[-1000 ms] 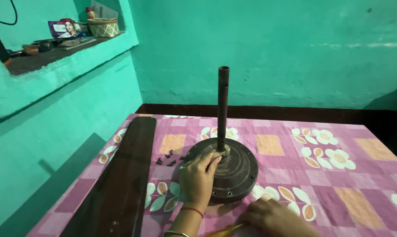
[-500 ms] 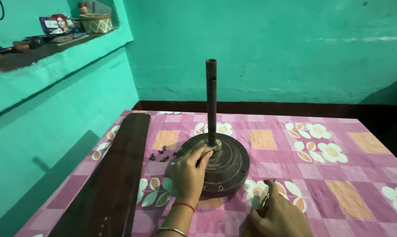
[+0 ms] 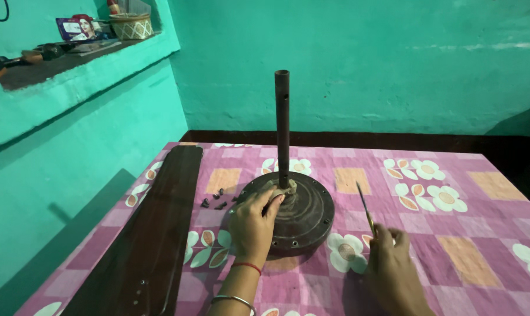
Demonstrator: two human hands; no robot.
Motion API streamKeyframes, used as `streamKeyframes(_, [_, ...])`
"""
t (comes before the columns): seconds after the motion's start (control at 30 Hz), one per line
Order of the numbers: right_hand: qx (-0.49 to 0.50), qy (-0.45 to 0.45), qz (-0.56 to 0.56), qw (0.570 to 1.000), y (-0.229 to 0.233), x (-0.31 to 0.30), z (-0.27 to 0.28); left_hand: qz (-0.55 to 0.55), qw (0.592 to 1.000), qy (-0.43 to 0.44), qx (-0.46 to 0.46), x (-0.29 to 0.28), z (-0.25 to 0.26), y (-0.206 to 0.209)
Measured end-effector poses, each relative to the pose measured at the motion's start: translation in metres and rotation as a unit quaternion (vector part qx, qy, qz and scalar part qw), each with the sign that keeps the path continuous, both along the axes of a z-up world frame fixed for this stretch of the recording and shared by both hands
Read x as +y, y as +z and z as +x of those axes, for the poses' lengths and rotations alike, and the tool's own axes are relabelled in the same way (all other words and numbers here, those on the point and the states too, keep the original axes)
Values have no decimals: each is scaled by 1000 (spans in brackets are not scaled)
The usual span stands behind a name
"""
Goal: The person assembles a ceiling fan by securing a cloth-like material around the central hub with a screwdriver, then attaches a fan blade to the hub and fastens it with screws. The assembly is performed on a table with a floral-patterned cloth.
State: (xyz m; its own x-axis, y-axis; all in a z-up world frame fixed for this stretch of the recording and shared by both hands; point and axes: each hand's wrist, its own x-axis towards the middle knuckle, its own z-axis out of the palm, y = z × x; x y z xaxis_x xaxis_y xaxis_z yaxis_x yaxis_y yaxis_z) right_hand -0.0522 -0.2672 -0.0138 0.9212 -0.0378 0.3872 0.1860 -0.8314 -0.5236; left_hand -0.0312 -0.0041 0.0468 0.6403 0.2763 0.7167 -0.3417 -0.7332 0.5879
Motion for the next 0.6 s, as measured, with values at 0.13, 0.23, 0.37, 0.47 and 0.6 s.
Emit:
streamKeyframes(0.13, [-93,76,106,987,11,17,8,12,999,-3,-40,2,2,-2])
streamKeyframes(0.23, [-27,94,298,949,10,48,13,7,1000,-7,-27,2,1,-4])
streamKeyframes(0.37, [-20,79,336,938,10,78,3,0,1000,13,-5,0,3,-5])
streamKeyframes(0.47, [-65,131,319,936,8,80,-8,7,1000,12,-14,2,5,-8])
streamKeyframes(0.6, [-57,99,294,949,2,76,-14,13,999,15,-33,1,3,-7])
